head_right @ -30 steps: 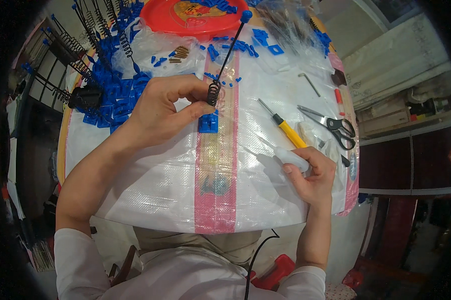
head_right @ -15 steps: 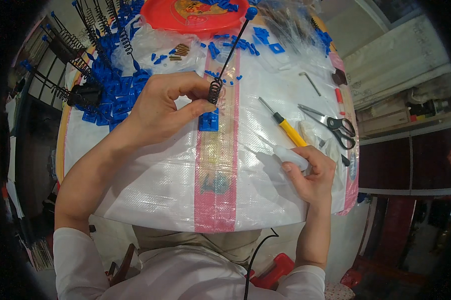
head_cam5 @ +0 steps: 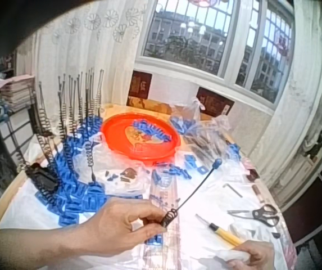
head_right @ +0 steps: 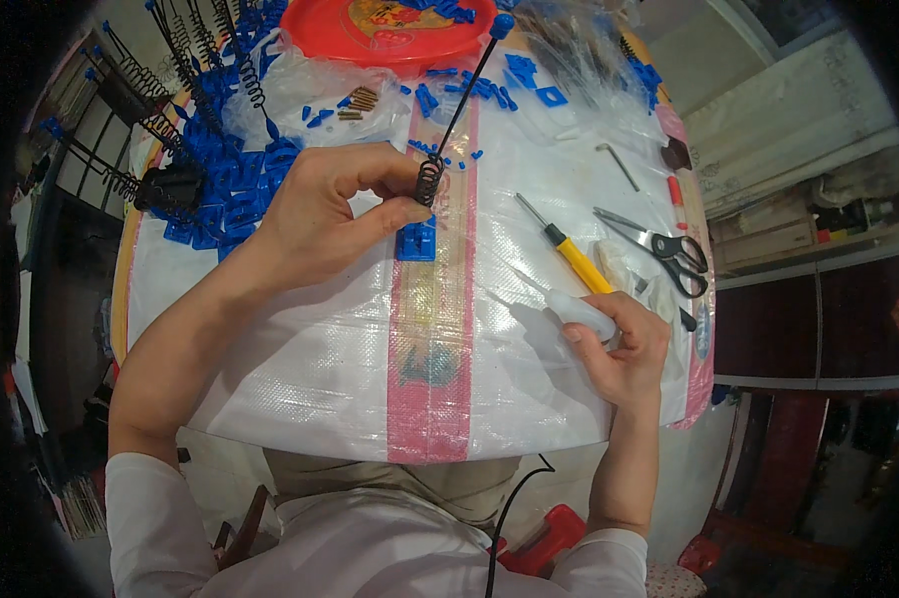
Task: Assembling small blue plastic parts and metal springs onto a rod at a workbench.
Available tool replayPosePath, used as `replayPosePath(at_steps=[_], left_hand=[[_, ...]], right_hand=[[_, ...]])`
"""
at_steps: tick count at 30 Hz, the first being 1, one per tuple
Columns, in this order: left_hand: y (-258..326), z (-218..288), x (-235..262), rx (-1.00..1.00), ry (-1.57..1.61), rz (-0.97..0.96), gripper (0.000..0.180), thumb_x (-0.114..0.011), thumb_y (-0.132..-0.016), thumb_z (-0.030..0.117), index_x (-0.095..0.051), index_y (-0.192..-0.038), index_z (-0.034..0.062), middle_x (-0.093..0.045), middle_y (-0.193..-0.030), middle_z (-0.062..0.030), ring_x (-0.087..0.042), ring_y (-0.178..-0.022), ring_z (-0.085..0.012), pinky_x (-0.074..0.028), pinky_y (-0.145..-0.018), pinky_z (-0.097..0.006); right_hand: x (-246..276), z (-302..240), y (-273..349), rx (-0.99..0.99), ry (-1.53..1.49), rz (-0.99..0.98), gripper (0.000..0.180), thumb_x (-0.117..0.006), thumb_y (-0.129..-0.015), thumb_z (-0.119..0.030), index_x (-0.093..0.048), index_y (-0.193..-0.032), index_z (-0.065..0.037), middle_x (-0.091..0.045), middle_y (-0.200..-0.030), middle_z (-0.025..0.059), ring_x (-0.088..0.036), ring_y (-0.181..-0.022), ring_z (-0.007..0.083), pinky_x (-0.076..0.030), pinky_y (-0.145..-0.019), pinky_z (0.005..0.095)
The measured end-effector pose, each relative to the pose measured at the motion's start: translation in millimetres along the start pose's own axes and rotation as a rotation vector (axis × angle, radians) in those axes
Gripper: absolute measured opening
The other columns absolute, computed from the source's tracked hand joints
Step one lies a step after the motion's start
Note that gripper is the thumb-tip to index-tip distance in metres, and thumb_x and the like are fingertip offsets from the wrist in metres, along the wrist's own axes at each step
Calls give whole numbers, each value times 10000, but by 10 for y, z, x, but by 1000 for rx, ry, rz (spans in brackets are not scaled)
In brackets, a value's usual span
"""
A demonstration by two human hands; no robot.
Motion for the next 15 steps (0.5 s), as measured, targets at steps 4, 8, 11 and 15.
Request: replayPosePath(at_steps=[4, 8, 11, 15], left_hand=[[0, 1, -1, -7, -3, 1, 195, -700, -845, 18, -694, -1039, -8, -702, -887, -73, -646, -763, -117, -519, -716, -263], [1, -5, -5, -4, 7, 1, 195, -693, -850, 12, -695, -1044, -7, -703, -895, -72, -646, -769, -114, -519, -719, -263], [1, -6, -1, 3, -4, -5, 200, -692, -851, 11, -695, -1050, -6, -705, -902, -72, -646, -773, -113, -520, -720, -263], [0, -7, -4, 13, -17, -12, 203, -697, -853, 17, -695, -1054, -5, -706, -908, -73, -647, -774, -113, -520, -721, -262]], right_hand=[[5, -2, 0, 13, -1, 5, 243, -797, -738, -116, -678, -894, 27, -692, -784, 113, -661, -671, 182, -483, -625, 259], [6, -8, -2, 16, -6, 11, 245, -798, -741, -123, -679, -893, 28, -691, -782, 116, -660, -668, 184, -481, -621, 260], [2, -13, -3, 16, -12, 13, 244, -798, -745, -127, -679, -892, 27, -691, -781, 117, -660, -664, 186, -482, -620, 262], [6, -7, -1, 25, 1, 12, 243, -796, -748, -131, -679, -892, 26, -692, -778, 116, -660, -661, 188, -482, -618, 262]])
Point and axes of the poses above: each hand's wrist, its own y-axis away from the middle knuckle, its own x-axis out of the back of the hand, z = x × y, the point moved 2 cm from there along -y, towards the middle knuckle
